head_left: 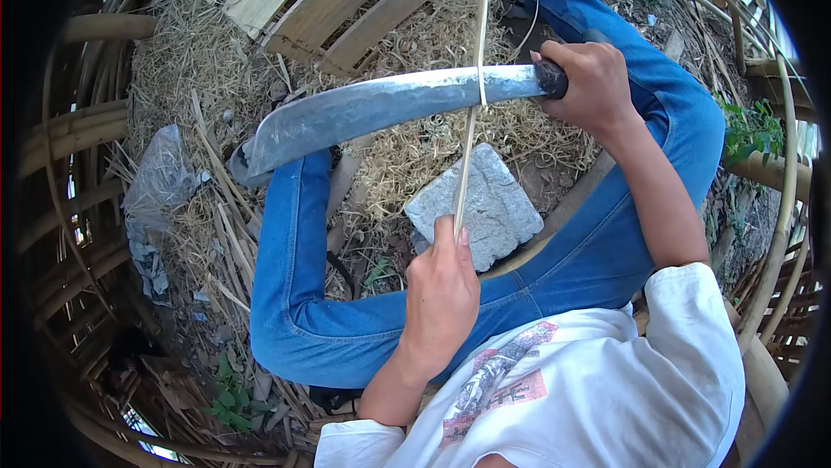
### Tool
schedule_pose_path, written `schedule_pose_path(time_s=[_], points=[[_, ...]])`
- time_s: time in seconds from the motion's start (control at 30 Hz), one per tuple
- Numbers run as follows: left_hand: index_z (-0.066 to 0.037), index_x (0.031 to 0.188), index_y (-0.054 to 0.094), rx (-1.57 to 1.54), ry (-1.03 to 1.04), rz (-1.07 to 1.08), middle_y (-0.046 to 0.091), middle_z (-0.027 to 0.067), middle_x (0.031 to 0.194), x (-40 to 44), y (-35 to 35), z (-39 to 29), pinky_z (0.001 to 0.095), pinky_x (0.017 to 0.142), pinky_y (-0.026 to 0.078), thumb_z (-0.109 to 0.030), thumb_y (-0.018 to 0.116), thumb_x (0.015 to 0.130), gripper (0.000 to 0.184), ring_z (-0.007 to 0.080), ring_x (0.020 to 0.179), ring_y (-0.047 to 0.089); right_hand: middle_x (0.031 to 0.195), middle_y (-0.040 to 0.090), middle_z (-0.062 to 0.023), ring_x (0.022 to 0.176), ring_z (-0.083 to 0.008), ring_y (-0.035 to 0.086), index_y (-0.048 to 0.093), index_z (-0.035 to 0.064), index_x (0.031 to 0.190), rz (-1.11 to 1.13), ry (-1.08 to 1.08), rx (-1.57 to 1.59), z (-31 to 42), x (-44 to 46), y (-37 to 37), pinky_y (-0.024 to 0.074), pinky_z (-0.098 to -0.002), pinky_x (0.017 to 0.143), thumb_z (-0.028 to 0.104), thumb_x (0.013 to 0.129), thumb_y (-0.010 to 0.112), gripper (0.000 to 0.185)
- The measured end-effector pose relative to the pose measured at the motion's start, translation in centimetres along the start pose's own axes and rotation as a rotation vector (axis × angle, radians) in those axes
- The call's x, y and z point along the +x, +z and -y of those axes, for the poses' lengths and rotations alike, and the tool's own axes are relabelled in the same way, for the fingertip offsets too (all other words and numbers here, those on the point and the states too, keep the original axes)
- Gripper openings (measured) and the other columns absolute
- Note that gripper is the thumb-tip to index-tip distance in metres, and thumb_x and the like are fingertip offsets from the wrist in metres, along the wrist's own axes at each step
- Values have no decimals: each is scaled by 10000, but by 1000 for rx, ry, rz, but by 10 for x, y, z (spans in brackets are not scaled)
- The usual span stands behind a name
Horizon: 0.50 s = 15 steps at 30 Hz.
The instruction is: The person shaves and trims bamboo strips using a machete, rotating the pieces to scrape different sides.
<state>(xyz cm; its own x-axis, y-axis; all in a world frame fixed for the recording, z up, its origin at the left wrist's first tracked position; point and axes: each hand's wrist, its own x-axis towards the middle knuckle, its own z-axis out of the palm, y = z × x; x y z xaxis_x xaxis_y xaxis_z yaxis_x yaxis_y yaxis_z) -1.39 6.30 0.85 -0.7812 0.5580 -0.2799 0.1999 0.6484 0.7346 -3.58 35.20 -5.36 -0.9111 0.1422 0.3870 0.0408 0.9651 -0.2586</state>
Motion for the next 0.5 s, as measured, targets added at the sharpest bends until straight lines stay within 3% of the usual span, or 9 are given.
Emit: schedule_pose_path(time_s=[0.1, 0.2, 0.5], points=[[17, 1037, 484, -39, -16, 7, 607, 300, 712, -7, -2, -4, 555, 549, 455, -56, 500, 1037, 75, 509, 684, 631, 649, 641, -56, 635, -309, 663, 647, 122, 805, -11, -19, -21, 1, 0, -3, 499, -438, 590, 169, 589, 757, 247], [23, 1009, 521, -35, 37, -45, 539, 249, 613, -15, -4, 8, 483, 496, 410, -86, 475, 1062, 130, 455, 577, 615, 644, 640, -52, 631, -307, 662, 643, 138, 797, -8, -63, 35, 5, 0, -2, 494, -433, 586, 171, 600, 749, 226], [28, 1016, 523, 5, -42, -60, 549, 275, 644, -32, -9, 6, 504, 508, 407, -92, 483, 1059, 134, 480, 608, 614, 655, 651, -71, 632, -323, 661, 659, 140, 781, 16, -47, 12, 8, 5, -1, 519, -451, 620, 193, 635, 739, 175]])
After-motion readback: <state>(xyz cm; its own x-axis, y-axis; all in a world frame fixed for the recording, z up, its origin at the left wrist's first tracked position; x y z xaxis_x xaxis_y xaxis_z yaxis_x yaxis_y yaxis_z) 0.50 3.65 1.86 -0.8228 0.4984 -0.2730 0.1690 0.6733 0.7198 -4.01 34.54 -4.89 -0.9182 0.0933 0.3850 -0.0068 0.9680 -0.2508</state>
